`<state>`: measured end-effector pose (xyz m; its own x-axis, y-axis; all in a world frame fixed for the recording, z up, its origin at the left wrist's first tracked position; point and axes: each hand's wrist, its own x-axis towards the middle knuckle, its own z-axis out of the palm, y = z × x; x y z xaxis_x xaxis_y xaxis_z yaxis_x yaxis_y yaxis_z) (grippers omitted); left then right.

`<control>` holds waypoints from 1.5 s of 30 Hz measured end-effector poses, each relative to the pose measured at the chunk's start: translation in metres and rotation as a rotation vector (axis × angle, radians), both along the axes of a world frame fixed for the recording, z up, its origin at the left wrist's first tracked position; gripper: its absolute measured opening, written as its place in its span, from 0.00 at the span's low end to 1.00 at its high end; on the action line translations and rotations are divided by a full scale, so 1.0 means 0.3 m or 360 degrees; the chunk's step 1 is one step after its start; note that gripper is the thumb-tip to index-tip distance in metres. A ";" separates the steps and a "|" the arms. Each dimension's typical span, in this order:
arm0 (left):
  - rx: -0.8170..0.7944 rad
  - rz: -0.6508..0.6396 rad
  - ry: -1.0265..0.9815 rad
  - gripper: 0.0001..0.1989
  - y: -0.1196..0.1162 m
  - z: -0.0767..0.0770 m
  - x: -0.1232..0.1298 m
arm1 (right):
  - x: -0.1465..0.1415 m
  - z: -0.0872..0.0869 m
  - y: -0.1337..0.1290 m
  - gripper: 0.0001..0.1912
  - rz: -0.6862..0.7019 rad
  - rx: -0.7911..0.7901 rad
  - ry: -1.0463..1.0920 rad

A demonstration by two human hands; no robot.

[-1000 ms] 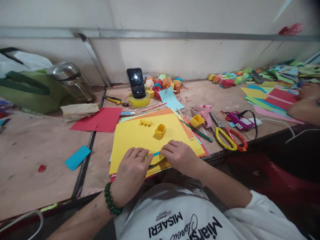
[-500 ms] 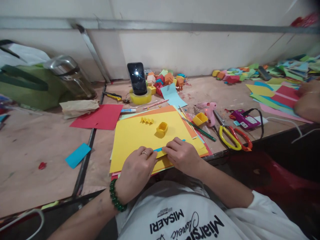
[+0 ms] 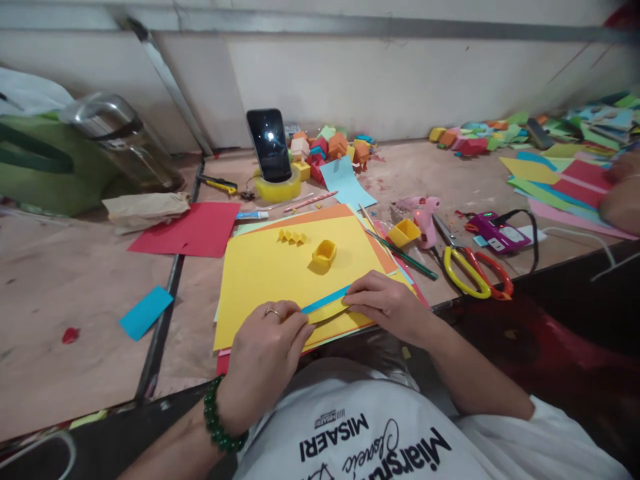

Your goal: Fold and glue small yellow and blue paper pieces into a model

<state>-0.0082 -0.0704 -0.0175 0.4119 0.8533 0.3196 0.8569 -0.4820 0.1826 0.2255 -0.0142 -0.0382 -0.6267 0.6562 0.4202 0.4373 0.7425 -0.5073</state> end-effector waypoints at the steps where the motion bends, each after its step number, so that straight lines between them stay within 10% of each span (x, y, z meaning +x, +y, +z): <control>1: 0.0003 0.0017 0.0015 0.11 -0.002 -0.003 0.006 | 0.002 0.003 0.003 0.09 0.0006 -0.0028 0.0008; 17: -0.0275 0.0094 -0.0378 0.12 0.017 -0.026 -0.006 | 0.005 0.026 0.034 0.08 -0.0030 -0.0487 0.0078; 45: -0.0358 0.0130 -0.0241 0.11 0.035 -0.017 0.010 | 0.028 0.030 0.044 0.06 -0.0312 -0.0416 -0.0077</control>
<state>-0.0053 -0.0599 -0.0226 0.3009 0.9382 0.1710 0.8460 -0.3453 0.4062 0.2339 -0.0010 -0.0292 -0.4927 0.8481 0.1947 0.5874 0.4892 -0.6447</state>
